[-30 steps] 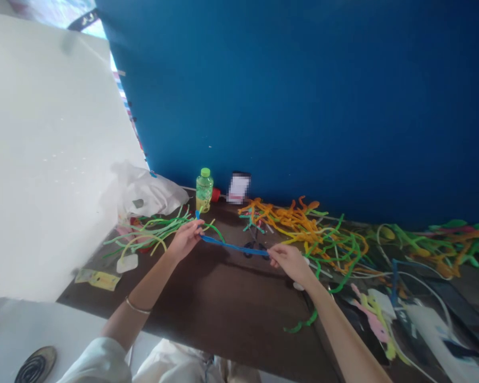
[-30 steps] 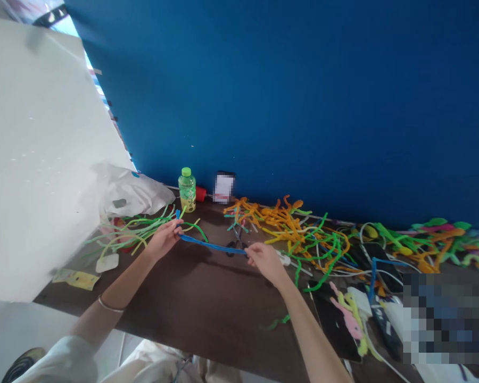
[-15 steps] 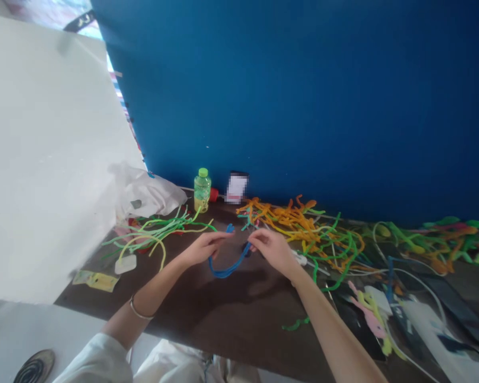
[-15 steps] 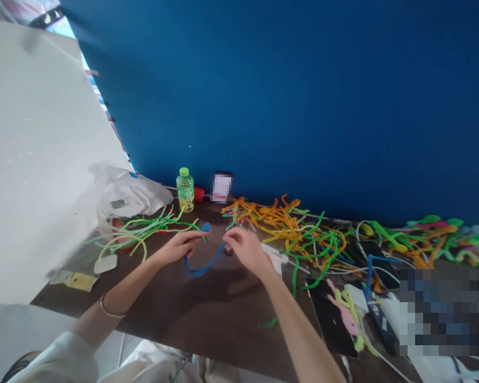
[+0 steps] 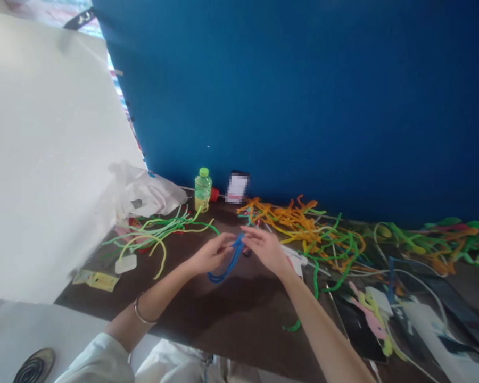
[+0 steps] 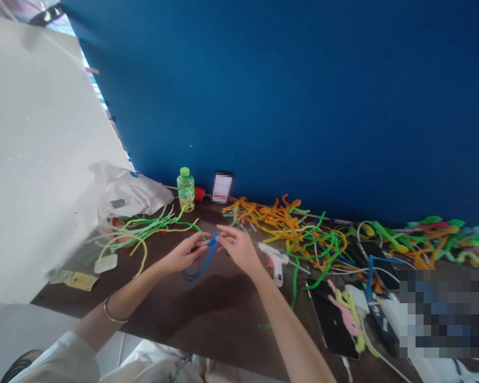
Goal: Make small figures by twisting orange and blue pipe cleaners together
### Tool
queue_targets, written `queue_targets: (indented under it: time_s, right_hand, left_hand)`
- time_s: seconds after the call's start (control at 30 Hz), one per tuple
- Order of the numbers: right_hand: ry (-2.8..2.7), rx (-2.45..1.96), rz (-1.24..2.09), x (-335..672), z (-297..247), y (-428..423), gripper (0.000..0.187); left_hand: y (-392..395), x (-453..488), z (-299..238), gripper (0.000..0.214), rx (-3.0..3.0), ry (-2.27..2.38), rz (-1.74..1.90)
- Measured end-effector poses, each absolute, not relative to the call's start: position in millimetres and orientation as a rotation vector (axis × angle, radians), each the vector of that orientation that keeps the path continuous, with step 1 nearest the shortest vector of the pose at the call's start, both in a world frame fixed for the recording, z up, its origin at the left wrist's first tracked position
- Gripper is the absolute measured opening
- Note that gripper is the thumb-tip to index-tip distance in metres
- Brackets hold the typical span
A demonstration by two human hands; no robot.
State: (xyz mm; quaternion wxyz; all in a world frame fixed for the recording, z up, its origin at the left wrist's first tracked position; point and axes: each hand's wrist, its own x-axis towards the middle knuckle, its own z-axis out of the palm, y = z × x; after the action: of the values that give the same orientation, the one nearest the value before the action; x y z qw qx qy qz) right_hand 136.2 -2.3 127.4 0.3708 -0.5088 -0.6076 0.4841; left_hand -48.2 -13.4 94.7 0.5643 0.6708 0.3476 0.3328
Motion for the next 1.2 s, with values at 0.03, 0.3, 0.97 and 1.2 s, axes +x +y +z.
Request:
queue_targets:
  time_s: [0.03,0.3,0.97,1.2]
  right_hand:
    - [-1.593,-1.314,1.225,136.4,128.1,-2.1,0.038]
    - [-1.679,-1.28,1.183,133.8,132.8,-3.5,0.025]
    - [-1.539,-1.259,0.955,119.0,95.0,-5.6,0.028]
    - [-1.617,-1.211,1.115,98.8,64.9,-22.6,0.026]
  left_hand:
    - [-13.7,-48.2,96.4,0.033,1.629,0.819,0.787]
    - [-12.4,-50.4,104.8,0.031,1.879,0.905,0.615]
    - [12.8,-27.1,79.4,0.032,0.744,0.604,1.139]
    - [19.3,-25.1,73.3,0.027,0.413,0.507,1.382]
